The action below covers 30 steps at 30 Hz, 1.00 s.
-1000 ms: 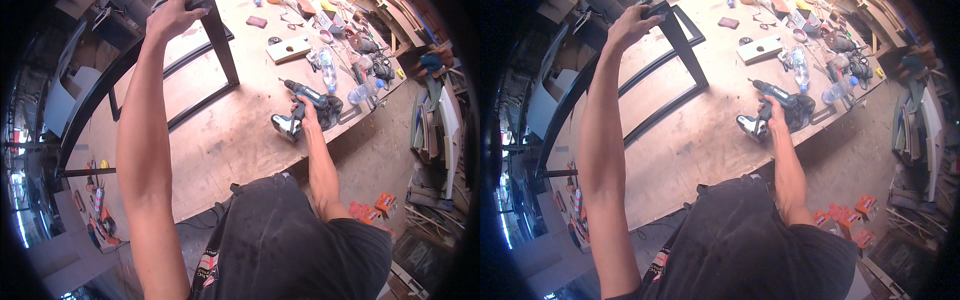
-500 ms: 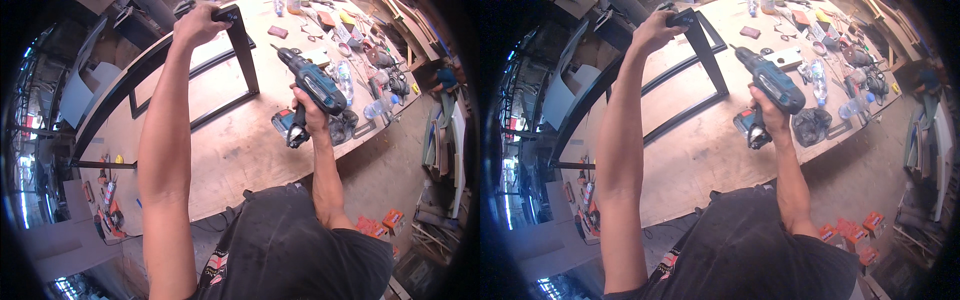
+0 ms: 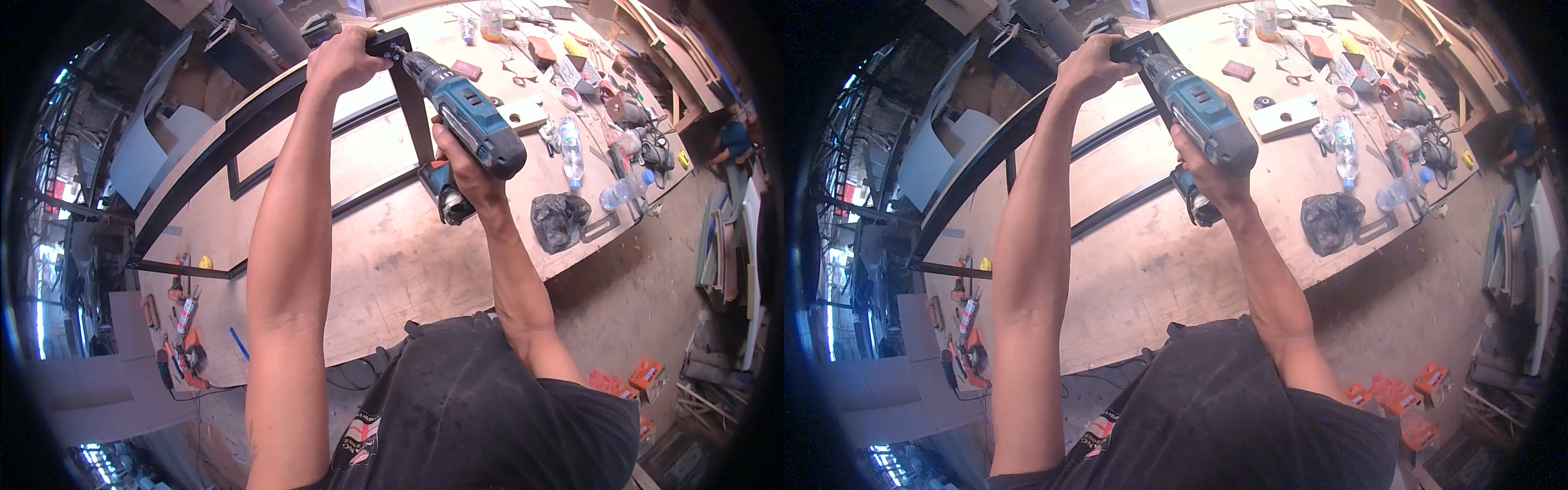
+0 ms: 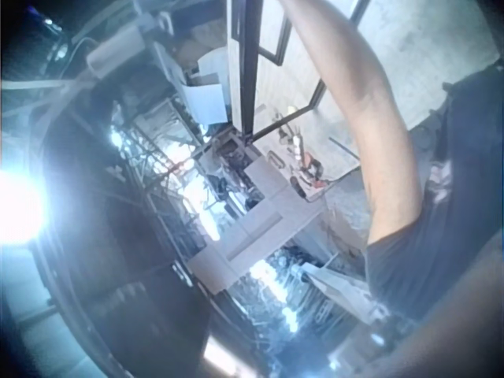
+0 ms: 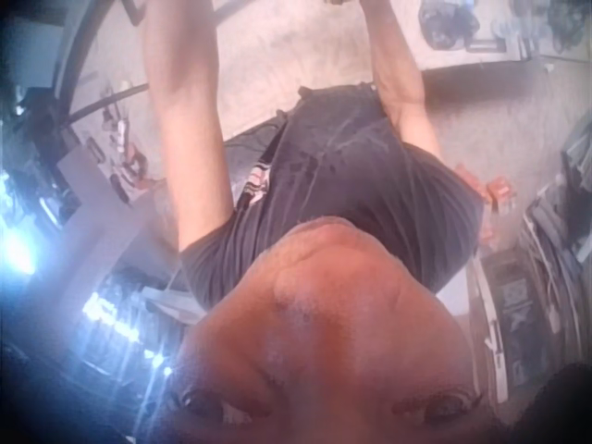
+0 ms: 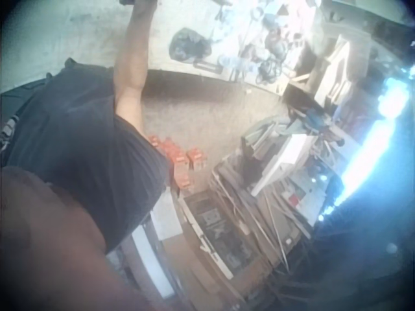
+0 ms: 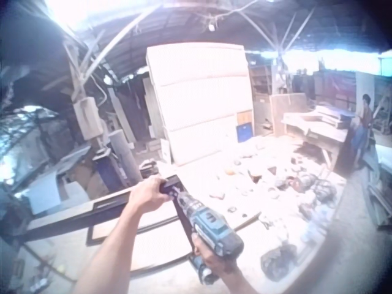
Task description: The person assembles a rectangular frame on a workbench using a cordless drill to fasten the corners. They then mark the frame with a marker and a small square guide.
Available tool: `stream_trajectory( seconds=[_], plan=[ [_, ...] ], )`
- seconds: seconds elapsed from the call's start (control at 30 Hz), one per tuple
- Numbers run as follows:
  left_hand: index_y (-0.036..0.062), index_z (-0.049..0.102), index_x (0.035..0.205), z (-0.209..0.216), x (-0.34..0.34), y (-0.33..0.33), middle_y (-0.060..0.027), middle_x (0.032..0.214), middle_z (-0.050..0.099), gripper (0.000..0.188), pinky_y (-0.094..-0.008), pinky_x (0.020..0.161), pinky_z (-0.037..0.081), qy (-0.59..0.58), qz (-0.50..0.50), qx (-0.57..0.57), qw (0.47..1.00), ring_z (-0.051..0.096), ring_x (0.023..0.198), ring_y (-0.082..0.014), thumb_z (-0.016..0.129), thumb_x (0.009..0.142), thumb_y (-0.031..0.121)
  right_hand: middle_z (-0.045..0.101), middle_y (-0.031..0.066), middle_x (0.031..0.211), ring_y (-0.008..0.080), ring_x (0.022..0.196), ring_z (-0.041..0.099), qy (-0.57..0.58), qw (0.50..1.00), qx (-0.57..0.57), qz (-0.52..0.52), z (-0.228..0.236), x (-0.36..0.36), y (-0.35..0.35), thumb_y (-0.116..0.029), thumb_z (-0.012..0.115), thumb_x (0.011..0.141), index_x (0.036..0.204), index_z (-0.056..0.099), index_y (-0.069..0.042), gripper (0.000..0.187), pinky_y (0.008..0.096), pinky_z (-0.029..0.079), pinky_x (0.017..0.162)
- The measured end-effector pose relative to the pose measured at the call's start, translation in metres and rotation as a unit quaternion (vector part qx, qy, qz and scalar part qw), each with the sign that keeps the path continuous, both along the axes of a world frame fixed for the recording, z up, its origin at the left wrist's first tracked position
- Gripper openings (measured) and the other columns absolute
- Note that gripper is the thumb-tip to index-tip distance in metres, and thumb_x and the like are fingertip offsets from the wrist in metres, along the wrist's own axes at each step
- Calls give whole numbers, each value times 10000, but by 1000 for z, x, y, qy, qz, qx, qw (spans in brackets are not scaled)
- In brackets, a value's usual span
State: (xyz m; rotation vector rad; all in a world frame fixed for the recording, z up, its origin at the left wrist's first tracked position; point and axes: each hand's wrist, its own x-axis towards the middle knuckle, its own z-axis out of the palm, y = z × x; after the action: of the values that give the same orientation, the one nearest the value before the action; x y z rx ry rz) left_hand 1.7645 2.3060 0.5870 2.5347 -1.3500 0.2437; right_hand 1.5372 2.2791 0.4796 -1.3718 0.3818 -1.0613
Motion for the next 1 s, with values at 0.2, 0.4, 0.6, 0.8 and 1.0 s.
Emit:
stream_trajectory(
  seconds=[0.2, 0.4, 0.6, 0.8, 1.0],
  plan=[
    [222, 710, 1320, 2, 0, 2, -68, 1164, 770, 573, -421, 988, 535, 8, 4, 9, 1000, 717, 1126, -264, 826, 805, 444, 681, 14, 833, 86, 674, 626, -3, 1000, -7, -3, 0, 2, 0, -105, 724, 946, 1072, 708, -11, 159, 259, 524, 597],
    [227, 710, 1310, 2, -2, 0, -63, 1168, 769, 564, -418, 987, 530, 16, 3, 6, 1000, 713, 1133, -261, 836, 806, 446, 691, 77, 1049, 104, 816, 683, -4, 1000, -23, -4, -4, 7, -3, 2, 725, 888, 1389, 553, -1, 530, 249, 583, 661],
    [221, 706, 1309, -1, -2, 1, -65, 1206, 756, 552, -421, 997, 526, -15, 4, -11, 1000, 706, 1146, -264, 824, 819, 444, 690, 158, 1198, 222, 992, 738, -57, 957, -258, -116, 6, 19, 5, 11, 756, 830, 1376, 544, 26, 586, 320, 615, 828],
    [221, 714, 1302, -2, -4, 0, -62, 1210, 756, 529, -423, 994, 532, -26, 11, -11, 1000, 708, 1145, -270, 816, 822, 418, 705, 170, 1191, 235, 1006, 746, -34, 966, -234, -109, 3, 18, 11, 25, 762, 811, 1420, 482, 22, 670, 332, 608, 861],
    [223, 720, 1306, 6, -7, 0, -71, 1193, 761, 534, -429, 975, 542, 14, 18, 19, 1000, 713, 1134, -280, 815, 811, 398, 713, 170, 1173, 237, 982, 749, -37, 953, -267, -139, 4, 16, 13, 28, 763, 813, 1430, 480, 20, 679, 336, 606, 855]
  ],
)
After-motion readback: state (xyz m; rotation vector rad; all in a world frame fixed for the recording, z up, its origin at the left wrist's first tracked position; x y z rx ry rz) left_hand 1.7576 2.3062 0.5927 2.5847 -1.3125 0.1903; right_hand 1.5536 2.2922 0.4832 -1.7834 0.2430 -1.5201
